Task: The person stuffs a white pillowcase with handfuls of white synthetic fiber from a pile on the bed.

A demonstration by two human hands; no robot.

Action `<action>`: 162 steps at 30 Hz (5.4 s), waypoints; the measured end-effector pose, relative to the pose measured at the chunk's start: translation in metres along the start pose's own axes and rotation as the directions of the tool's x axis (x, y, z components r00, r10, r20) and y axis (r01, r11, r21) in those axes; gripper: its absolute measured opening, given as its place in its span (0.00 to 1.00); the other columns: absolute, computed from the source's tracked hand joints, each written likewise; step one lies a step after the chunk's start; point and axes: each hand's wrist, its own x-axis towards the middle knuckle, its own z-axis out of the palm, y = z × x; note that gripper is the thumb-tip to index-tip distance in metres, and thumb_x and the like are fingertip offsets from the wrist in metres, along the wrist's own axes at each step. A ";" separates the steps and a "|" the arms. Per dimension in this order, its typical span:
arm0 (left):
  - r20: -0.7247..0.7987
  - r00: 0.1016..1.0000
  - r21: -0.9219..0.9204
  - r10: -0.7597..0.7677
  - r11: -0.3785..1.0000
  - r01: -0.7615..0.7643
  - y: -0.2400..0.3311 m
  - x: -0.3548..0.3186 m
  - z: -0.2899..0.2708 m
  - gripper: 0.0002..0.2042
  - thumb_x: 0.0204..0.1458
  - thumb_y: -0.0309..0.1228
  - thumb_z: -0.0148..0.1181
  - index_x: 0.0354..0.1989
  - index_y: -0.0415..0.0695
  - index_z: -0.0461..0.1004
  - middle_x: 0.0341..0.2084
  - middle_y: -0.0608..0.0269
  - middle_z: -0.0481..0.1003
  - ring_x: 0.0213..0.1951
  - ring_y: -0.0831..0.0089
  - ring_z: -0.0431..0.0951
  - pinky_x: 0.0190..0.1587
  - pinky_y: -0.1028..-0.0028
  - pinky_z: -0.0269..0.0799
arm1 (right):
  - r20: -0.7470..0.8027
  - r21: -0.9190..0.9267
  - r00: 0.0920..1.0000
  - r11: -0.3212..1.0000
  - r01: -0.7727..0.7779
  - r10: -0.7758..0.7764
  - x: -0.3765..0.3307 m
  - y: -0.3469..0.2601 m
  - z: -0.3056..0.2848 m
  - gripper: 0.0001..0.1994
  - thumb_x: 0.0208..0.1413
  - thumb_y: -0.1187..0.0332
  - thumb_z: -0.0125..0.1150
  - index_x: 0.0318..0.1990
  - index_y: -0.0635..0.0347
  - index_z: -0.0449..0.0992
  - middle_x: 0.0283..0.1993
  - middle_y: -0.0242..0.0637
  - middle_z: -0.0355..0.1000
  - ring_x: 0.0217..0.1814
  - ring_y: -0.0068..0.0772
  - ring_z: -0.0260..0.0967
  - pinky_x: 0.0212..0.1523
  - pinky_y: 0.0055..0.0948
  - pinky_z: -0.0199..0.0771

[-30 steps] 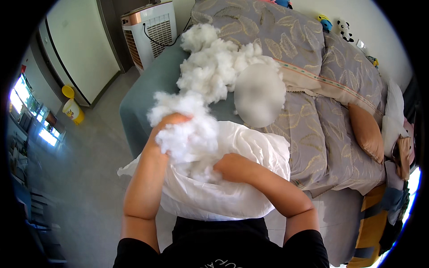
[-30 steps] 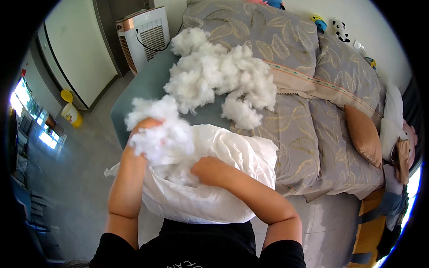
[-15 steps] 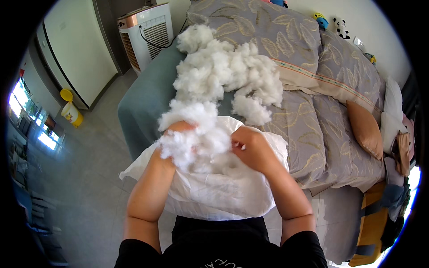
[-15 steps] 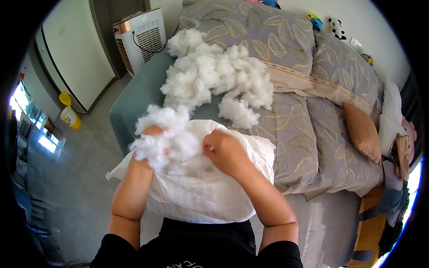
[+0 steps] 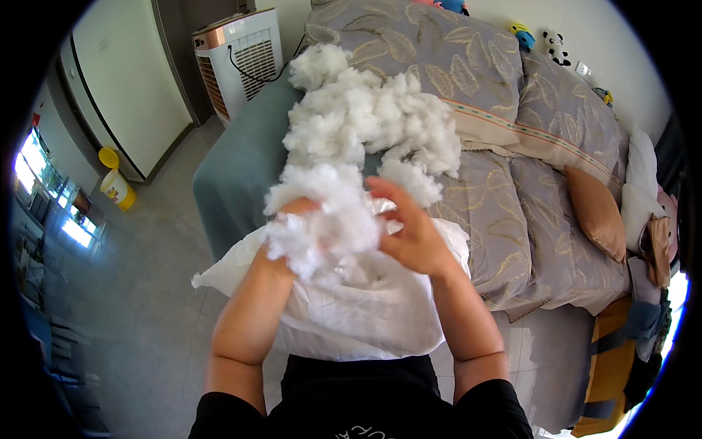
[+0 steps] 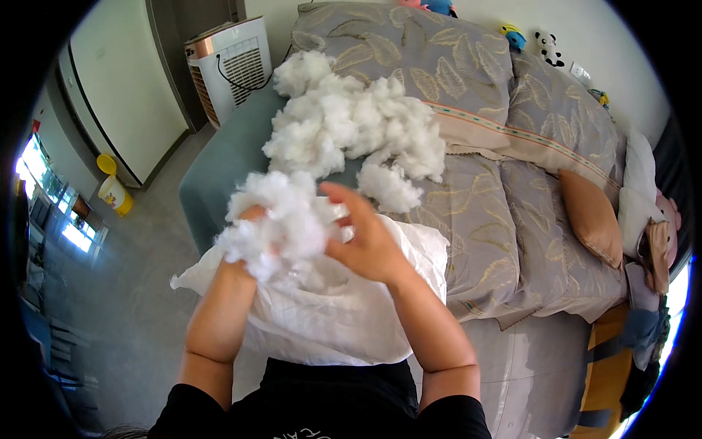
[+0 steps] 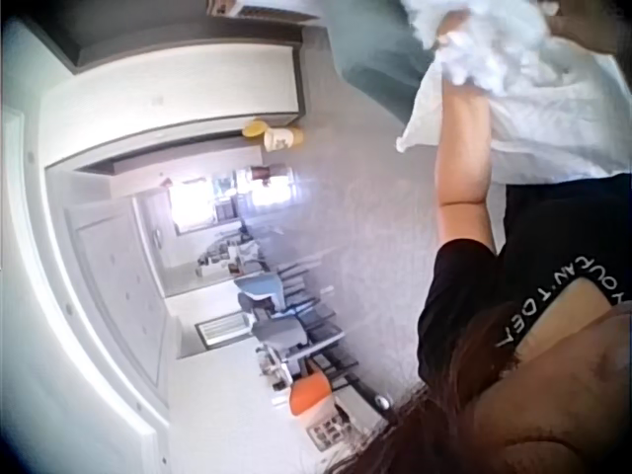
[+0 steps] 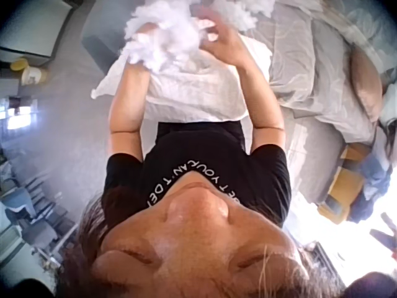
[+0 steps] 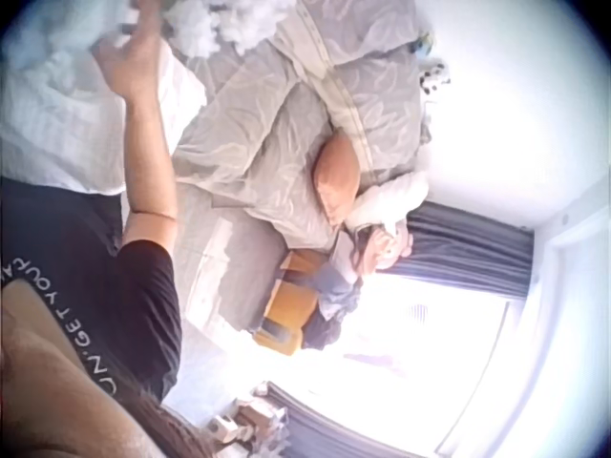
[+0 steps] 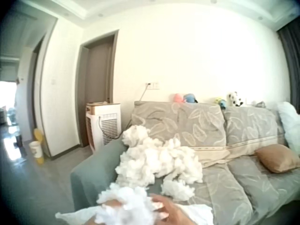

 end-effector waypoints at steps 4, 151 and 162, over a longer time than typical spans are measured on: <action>-0.093 0.973 -0.002 -0.211 0.977 0.212 -0.016 0.012 -0.046 0.21 0.50 0.33 0.54 0.52 0.40 0.66 0.43 0.59 0.72 0.36 0.70 0.75 0.32 0.71 0.75 | -0.121 0.335 0.968 0.927 -0.167 0.218 0.001 0.019 -0.012 0.22 0.45 0.83 0.52 0.52 0.62 0.67 0.40 0.37 0.70 0.35 0.23 0.67 0.27 0.23 0.73; 0.357 0.916 0.923 0.185 -0.223 -0.314 -0.051 0.006 0.099 0.28 0.49 0.47 0.54 0.55 0.43 0.63 0.56 0.50 0.61 0.59 0.51 0.58 0.57 0.46 0.51 | 0.225 -0.753 0.926 0.657 -0.032 0.304 0.041 0.158 -0.034 0.10 0.45 0.68 0.57 0.36 0.58 0.76 0.41 0.46 0.72 0.45 0.50 0.67 0.43 0.39 0.68; 0.195 0.974 0.974 -0.113 -0.093 -0.206 -0.116 0.026 0.039 0.34 0.54 0.52 0.45 0.62 0.40 0.53 0.62 0.48 0.51 0.64 0.57 0.50 0.61 0.50 0.45 | -0.477 -0.650 0.878 0.657 -0.382 0.038 0.072 0.218 -0.098 0.16 0.39 0.78 0.57 0.40 0.57 0.75 0.41 0.48 0.70 0.45 0.51 0.67 0.42 0.37 0.68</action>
